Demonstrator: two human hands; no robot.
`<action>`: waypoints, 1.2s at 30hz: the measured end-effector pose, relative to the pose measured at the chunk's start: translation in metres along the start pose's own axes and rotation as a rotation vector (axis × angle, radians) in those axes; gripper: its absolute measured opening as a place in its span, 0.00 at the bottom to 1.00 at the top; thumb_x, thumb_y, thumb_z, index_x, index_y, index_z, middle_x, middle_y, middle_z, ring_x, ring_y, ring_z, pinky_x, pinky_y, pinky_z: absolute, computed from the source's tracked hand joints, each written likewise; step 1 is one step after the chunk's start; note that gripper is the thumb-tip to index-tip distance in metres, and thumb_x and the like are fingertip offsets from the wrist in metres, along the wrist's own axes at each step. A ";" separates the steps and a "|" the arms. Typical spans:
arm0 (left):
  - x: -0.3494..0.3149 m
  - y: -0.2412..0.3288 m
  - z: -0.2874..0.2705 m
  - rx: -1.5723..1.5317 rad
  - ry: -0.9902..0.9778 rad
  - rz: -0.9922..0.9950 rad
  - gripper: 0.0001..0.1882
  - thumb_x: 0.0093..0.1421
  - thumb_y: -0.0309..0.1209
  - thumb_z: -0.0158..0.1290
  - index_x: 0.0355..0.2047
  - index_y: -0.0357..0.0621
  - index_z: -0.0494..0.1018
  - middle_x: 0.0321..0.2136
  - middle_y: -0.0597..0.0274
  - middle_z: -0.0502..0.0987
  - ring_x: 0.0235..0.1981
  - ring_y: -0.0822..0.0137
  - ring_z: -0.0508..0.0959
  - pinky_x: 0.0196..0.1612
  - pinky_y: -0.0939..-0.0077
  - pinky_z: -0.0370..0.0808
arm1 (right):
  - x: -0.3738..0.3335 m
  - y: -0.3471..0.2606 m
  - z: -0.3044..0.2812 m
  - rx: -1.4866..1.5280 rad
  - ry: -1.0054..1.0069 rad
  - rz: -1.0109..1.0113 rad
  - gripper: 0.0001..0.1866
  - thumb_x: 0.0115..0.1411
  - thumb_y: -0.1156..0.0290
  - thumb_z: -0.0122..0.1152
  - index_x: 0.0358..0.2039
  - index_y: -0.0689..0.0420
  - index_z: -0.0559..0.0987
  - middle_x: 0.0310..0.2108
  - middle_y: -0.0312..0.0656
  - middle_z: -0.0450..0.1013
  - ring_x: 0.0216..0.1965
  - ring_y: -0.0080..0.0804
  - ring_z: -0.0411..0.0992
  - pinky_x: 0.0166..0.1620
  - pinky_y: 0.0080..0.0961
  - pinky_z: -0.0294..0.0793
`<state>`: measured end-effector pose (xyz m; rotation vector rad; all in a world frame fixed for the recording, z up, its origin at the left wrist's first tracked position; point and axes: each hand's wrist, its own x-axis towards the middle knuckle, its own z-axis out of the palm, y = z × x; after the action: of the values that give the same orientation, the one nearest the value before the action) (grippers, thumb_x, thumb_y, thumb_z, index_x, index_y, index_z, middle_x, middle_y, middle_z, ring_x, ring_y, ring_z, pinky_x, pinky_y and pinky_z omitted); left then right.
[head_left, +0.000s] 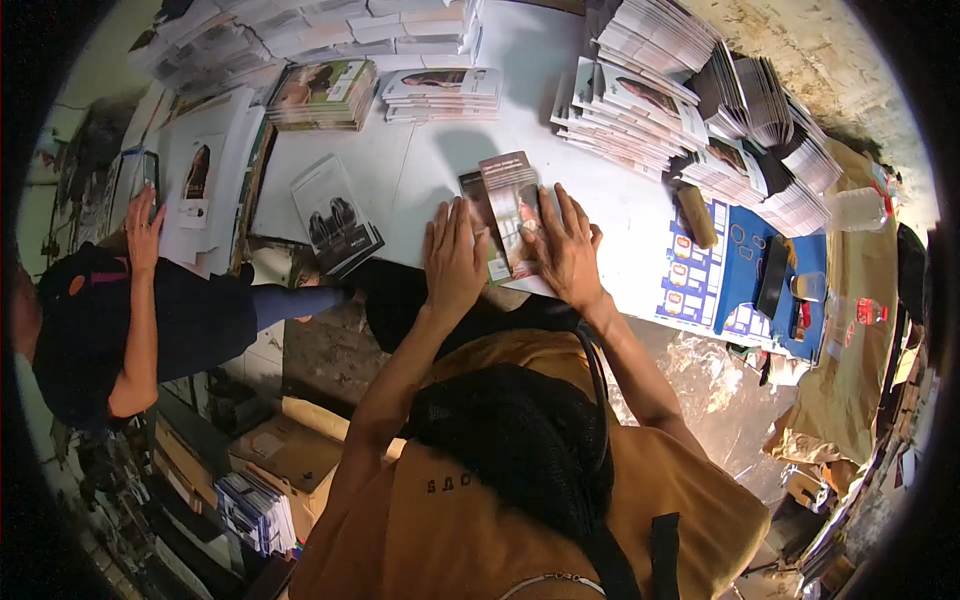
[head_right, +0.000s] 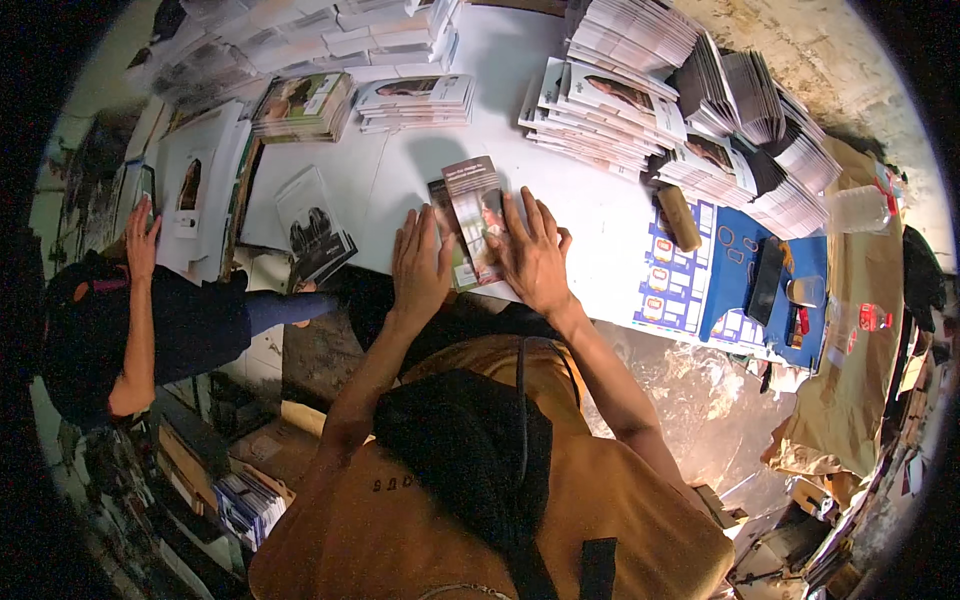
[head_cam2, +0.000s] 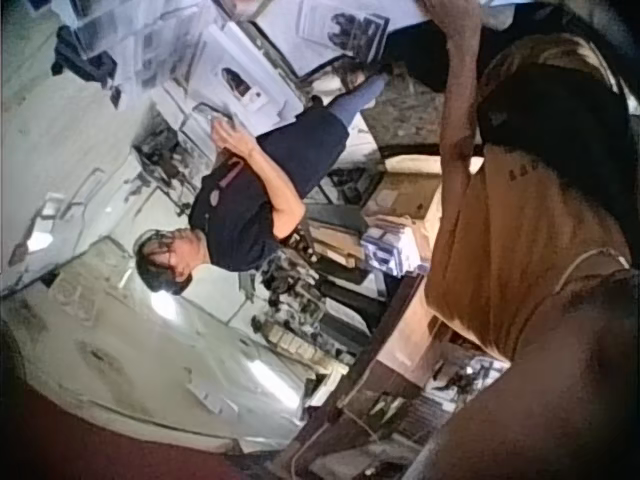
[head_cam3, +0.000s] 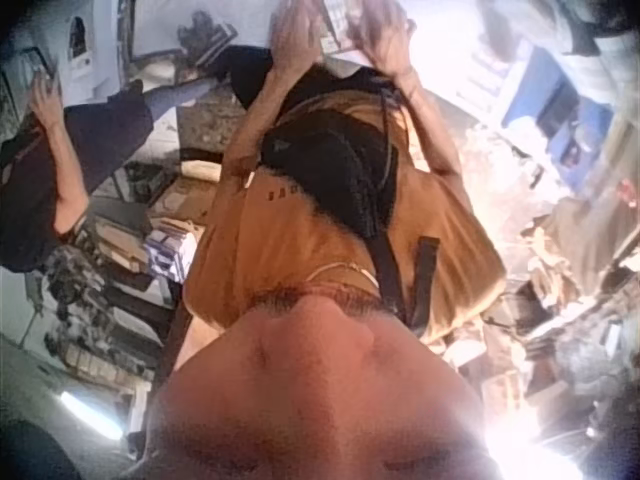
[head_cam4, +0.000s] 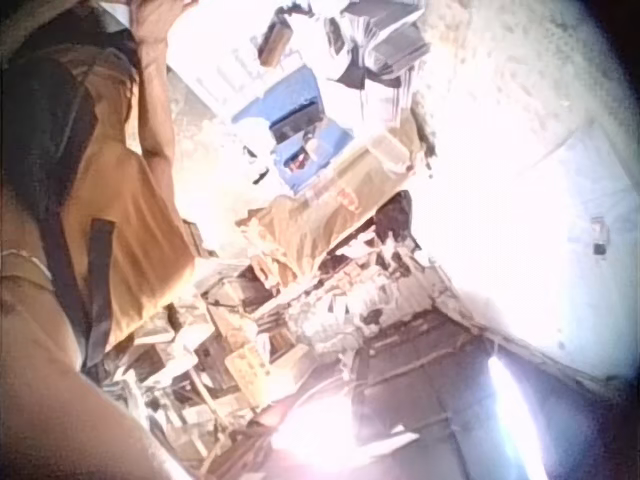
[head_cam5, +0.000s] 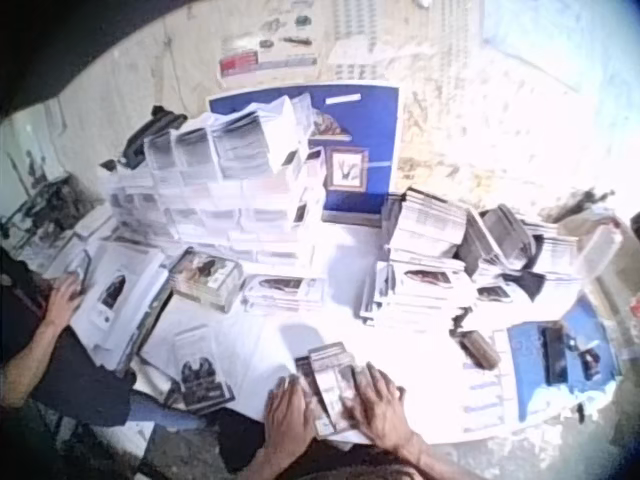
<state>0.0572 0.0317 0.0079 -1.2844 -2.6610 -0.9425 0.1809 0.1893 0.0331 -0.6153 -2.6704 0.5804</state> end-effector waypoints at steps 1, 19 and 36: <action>-0.007 -0.005 -0.003 -0.055 -0.016 -0.009 0.29 0.70 0.38 0.46 0.66 0.33 0.61 0.65 0.44 0.66 0.70 0.47 0.61 0.70 0.42 0.52 | -0.002 -0.005 0.003 -0.071 0.026 -0.037 0.36 0.68 0.52 0.54 0.73 0.48 0.59 0.71 0.52 0.56 0.67 0.53 0.59 0.60 0.53 0.59; -0.015 -0.014 -0.006 0.138 -0.122 0.127 0.29 0.74 0.41 0.37 0.69 0.36 0.59 0.71 0.51 0.58 0.73 0.54 0.55 0.74 0.53 0.49 | 0.001 -0.018 0.031 -0.141 -0.026 -0.054 0.35 0.70 0.52 0.49 0.74 0.49 0.57 0.74 0.49 0.52 0.72 0.52 0.53 0.67 0.58 0.52; -0.016 -0.017 -0.002 0.150 -0.133 0.130 0.30 0.74 0.44 0.36 0.70 0.37 0.58 0.72 0.52 0.55 0.74 0.55 0.52 0.74 0.52 0.47 | 0.001 -0.017 0.034 -0.152 -0.042 -0.048 0.35 0.71 0.50 0.47 0.74 0.47 0.55 0.74 0.48 0.50 0.73 0.52 0.51 0.69 0.59 0.48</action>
<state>0.0550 0.0112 -0.0042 -1.5115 -2.6435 -0.6501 0.1604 0.1650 0.0122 -0.5839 -2.7795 0.3838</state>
